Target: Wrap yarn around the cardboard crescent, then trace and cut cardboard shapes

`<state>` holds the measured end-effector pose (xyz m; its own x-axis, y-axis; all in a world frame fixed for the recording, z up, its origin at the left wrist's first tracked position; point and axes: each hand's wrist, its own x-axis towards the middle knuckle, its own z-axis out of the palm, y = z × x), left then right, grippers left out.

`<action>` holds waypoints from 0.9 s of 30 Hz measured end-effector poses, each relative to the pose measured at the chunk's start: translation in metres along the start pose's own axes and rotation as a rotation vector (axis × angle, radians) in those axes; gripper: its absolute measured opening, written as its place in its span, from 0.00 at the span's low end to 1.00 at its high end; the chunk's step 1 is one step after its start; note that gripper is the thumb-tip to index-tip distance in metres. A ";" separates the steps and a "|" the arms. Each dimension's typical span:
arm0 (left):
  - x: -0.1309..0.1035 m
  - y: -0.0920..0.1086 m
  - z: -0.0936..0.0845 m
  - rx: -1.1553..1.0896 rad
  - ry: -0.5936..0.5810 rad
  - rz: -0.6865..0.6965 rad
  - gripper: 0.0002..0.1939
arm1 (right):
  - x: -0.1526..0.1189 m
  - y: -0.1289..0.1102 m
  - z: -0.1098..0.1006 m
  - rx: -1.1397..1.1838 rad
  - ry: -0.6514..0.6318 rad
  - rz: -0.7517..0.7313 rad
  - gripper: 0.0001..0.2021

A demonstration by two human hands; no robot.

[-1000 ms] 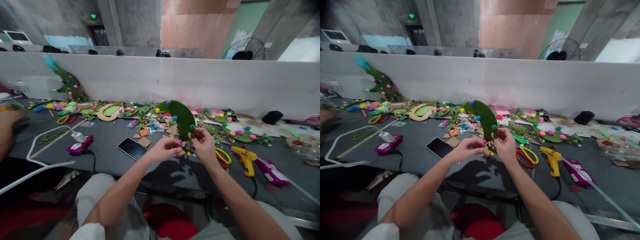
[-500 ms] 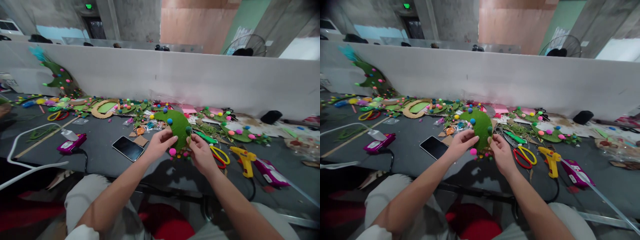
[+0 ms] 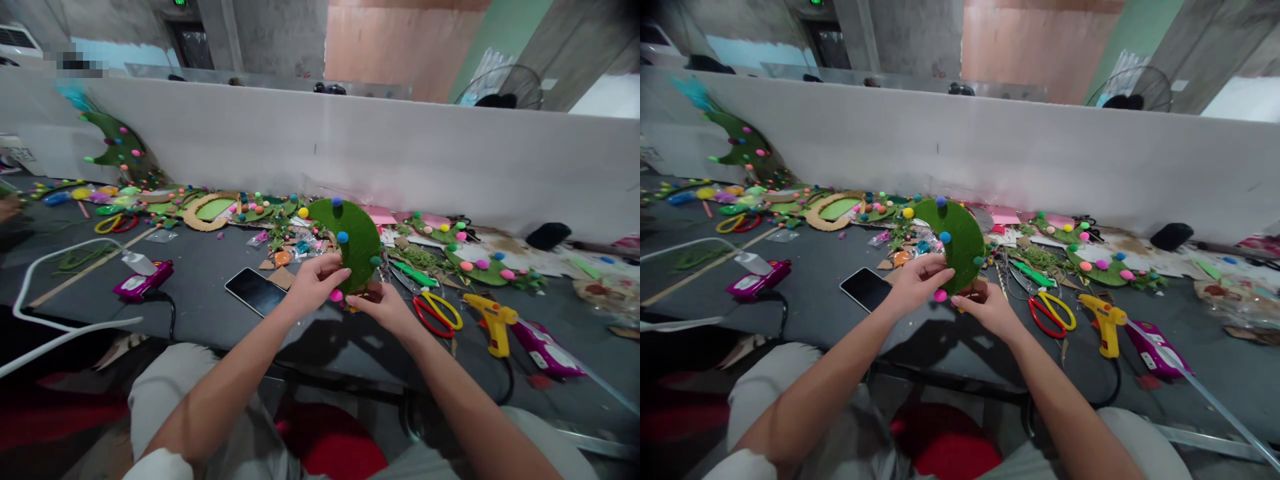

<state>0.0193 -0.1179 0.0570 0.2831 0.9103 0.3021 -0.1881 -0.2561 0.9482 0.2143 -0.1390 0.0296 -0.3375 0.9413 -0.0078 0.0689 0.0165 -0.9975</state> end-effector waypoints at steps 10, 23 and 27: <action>-0.001 -0.001 -0.007 0.010 0.042 0.018 0.19 | 0.003 0.012 0.002 -0.125 -0.017 0.023 0.13; 0.015 -0.044 -0.027 0.158 0.067 -0.009 0.17 | -0.003 0.012 -0.003 0.249 -0.184 0.246 0.23; 0.019 -0.056 -0.031 0.238 0.002 -0.060 0.19 | 0.001 0.017 -0.002 0.226 -0.152 0.234 0.23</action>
<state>0.0065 -0.0759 0.0063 0.2853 0.9267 0.2448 0.0558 -0.2710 0.9610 0.2165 -0.1371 0.0131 -0.4745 0.8492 -0.2316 -0.0428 -0.2851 -0.9575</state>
